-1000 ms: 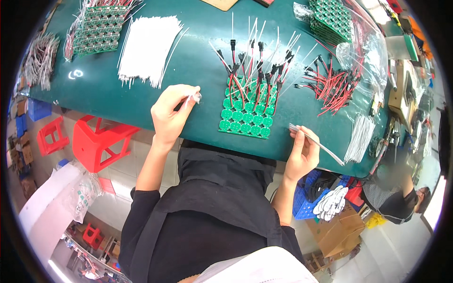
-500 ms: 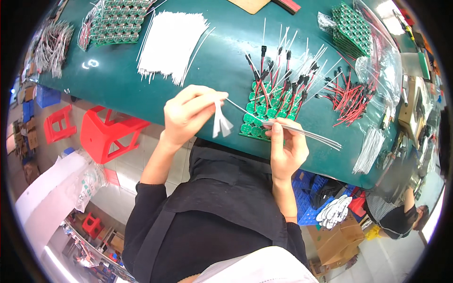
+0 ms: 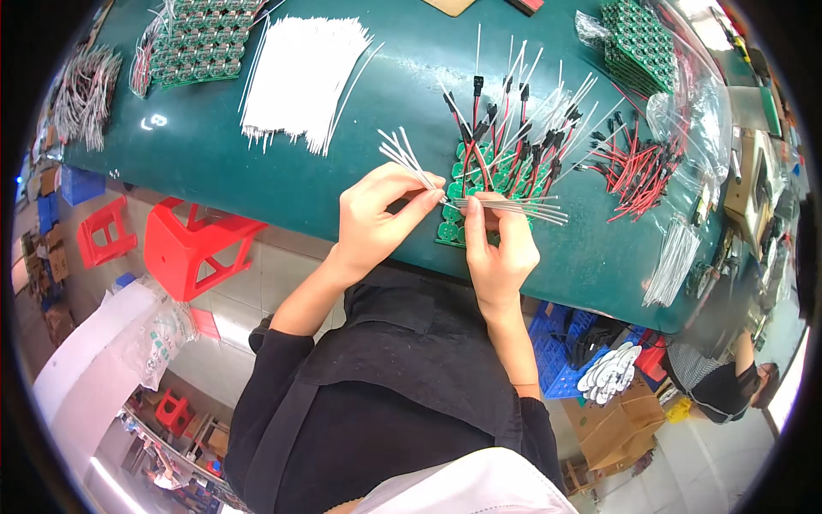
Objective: Assembling electronic components by inserting various colored wires into an LED circuit board panel.
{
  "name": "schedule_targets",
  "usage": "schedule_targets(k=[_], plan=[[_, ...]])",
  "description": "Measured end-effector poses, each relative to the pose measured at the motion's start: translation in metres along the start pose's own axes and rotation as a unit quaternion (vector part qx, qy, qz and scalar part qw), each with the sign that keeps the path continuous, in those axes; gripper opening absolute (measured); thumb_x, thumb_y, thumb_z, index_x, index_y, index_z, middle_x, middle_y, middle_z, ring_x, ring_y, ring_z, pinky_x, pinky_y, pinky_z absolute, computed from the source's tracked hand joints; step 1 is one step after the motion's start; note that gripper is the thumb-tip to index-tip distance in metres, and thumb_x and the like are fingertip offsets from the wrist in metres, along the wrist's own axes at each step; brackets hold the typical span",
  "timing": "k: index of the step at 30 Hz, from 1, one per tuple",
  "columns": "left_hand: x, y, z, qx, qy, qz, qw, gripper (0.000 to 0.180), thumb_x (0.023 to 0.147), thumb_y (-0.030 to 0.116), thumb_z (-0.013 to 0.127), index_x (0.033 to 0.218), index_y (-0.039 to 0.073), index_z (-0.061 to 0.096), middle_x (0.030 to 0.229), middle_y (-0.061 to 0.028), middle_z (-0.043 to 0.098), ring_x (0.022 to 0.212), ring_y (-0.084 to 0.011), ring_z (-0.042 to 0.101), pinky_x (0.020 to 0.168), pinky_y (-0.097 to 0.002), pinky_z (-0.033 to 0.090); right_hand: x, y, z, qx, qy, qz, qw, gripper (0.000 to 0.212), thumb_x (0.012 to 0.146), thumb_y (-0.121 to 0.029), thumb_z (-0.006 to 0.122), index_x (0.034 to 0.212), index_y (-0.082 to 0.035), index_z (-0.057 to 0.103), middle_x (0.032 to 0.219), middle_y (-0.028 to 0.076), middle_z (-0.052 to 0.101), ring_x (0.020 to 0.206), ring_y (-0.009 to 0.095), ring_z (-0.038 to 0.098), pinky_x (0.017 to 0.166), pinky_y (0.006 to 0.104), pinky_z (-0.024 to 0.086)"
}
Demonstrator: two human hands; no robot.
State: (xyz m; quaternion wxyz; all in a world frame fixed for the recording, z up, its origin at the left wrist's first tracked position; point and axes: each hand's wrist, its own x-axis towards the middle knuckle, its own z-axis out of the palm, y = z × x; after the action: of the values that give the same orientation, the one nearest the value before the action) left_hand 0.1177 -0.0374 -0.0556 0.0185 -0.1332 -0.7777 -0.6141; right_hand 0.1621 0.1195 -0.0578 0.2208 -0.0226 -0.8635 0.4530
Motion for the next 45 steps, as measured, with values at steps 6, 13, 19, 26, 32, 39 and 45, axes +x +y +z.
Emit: schedule_targets(k=[6,13,19,26,32,39,45], plan=[[0.0,0.001,0.003,0.067,0.004,0.038,0.997,0.013,0.078,-0.003,0.076,0.091,-0.002,0.072,0.091,-0.0111,0.073,0.082,-0.0187,0.07,0.072,-0.0282,0.055,0.006,-0.007,-0.001,-0.037,-0.01,-0.034,0.999,0.012,0.081,0.003,0.074,0.089,0.004,0.065,0.087,0.012,0.07,0.072,0.022,0.068,0.062,0.0303,0.056],[0.0,0.001,0.004,0.075,0.005,0.046,0.996,0.014,0.077,-0.003,0.076,0.09,-0.002,0.071,0.09,-0.0119,0.074,0.082,-0.0199,0.07,0.072,-0.0296,0.055,0.003,-0.008,-0.004,-0.058,0.002,-0.05,0.997,0.013,0.08,0.005,0.073,0.09,0.005,0.066,0.091,0.013,0.071,0.077,0.024,0.069,0.069,0.0323,0.057],[-0.001,0.001,0.005,0.074,-0.002,0.063,0.995,0.014,0.076,-0.005,0.076,0.09,-0.002,0.071,0.091,-0.0124,0.074,0.082,-0.0215,0.071,0.073,-0.0301,0.055,-0.001,0.001,-0.016,-0.035,0.024,0.017,0.999,0.013,0.083,0.001,0.074,0.093,0.004,0.067,0.089,0.013,0.071,0.067,0.019,0.067,0.059,0.0281,0.055],[0.001,0.002,0.006,0.082,0.004,0.074,0.994,0.014,0.076,-0.006,0.076,0.089,-0.003,0.071,0.091,-0.014,0.073,0.081,-0.0218,0.071,0.073,-0.0306,0.055,-0.005,0.006,-0.016,-0.009,0.034,0.032,0.999,0.013,0.084,0.0,0.074,0.094,0.004,0.066,0.086,0.012,0.07,0.064,0.017,0.066,0.055,0.0267,0.054],[-0.003,-0.003,0.008,0.122,-0.002,0.095,0.988,0.018,0.075,-0.005,0.077,0.092,-0.002,0.072,0.088,-0.0107,0.072,0.077,-0.0205,0.07,0.068,-0.0277,0.055,-0.004,0.007,-0.014,-0.015,0.036,0.015,0.999,0.013,0.084,0.001,0.073,0.094,0.004,0.066,0.086,0.012,0.069,0.061,0.017,0.065,0.052,0.0263,0.053],[-0.004,0.005,0.01,0.183,0.001,0.104,0.978,0.032,0.075,-0.003,0.077,0.107,0.002,0.074,0.083,-0.0082,0.068,0.066,-0.0164,0.063,0.06,-0.0264,0.051,-0.004,0.009,-0.012,-0.028,0.033,0.001,0.999,0.013,0.083,0.002,0.073,0.094,0.004,0.065,0.086,0.012,0.07,0.06,0.016,0.064,0.05,0.0263,0.052],[0.001,0.007,0.013,0.071,0.011,0.13,0.989,0.025,0.076,-0.002,0.077,0.101,0.003,0.073,0.087,-0.0081,0.069,0.07,-0.0177,0.066,0.059,-0.0274,0.053,-0.001,0.008,-0.013,-0.054,0.011,-0.03,0.998,0.017,0.08,0.003,0.075,0.094,0.004,0.065,0.088,0.013,0.07,0.069,0.023,0.067,0.061,0.0322,0.056]])
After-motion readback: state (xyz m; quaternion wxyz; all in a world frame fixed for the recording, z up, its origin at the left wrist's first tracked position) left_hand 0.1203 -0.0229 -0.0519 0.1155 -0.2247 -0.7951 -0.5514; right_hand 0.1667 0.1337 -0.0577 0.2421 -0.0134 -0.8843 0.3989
